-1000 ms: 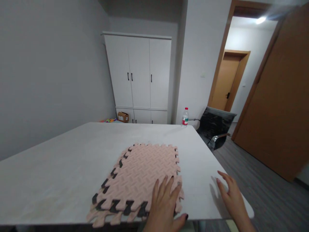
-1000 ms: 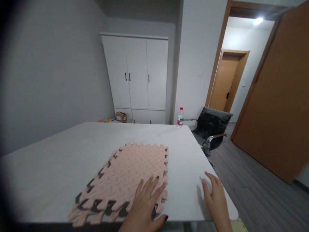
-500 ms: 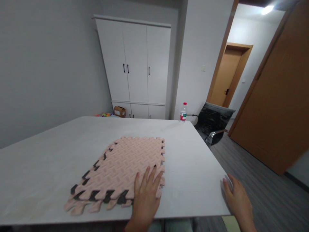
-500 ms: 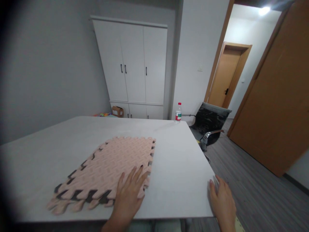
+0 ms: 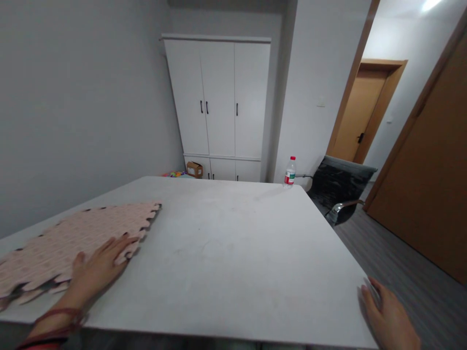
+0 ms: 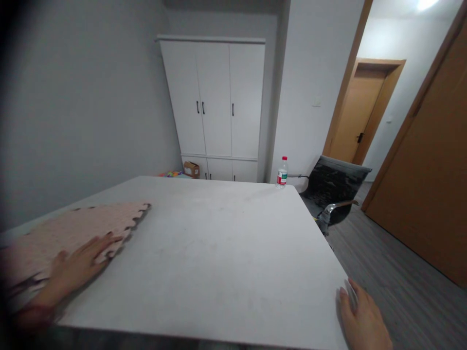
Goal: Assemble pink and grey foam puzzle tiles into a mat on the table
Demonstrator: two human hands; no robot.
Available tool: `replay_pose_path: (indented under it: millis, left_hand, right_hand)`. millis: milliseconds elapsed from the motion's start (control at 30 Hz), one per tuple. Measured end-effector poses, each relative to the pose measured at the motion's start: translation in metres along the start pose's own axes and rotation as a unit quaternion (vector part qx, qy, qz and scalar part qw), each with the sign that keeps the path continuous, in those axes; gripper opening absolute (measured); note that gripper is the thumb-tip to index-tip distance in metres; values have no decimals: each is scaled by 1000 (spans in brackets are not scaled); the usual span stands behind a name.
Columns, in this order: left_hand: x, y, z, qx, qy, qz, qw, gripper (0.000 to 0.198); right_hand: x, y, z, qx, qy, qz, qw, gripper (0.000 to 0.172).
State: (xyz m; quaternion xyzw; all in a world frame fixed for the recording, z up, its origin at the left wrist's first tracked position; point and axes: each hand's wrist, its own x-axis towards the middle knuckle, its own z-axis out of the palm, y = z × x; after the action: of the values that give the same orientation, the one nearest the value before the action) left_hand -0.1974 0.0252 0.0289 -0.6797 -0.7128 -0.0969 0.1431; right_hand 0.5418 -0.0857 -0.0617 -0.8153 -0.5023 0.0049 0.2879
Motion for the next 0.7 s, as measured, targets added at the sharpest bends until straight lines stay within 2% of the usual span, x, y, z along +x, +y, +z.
replay_pose_path:
  millis: [67, 133, 200, 300, 400, 500, 600, 700]
  left_hand:
    - [8, -40, 8, -4, -7, -8, 1000, 44]
    - [13, -67, 14, -7, -16, -10, 1000, 45]
    - [17, -81, 18, -17, -27, -9, 999, 45]
    - [18, -82, 18, -34, -22, -20, 999, 41]
    - [17, -64, 0, 11, 39, -25, 999, 39]
    - [16, -28, -40, 59, 138, 0, 989, 41]
    - [17, 20, -87, 11, 211, 48, 976, 40]
    - [11, 82, -117, -78, 247, 145, 955, 32]
  right_hand:
    - [0, 0, 1, -1, -2, -3, 1000, 62]
    - [-1, 1, 2, 0, -1, -4, 1000, 61]
    - [0, 2, 3, 5, 0, -9, 1000, 60]
    - [1, 3, 2, 16, 2, -11, 1000, 58]
    - [2, 5, 2, 20, -6, -5, 1000, 57]
    - [3, 5, 3, 24, -11, -3, 1000, 58]
    - [3, 2, 3, 36, 7, -1, 999, 58]
    - [-2, -8, -6, 77, 33, 4, 996, 57]
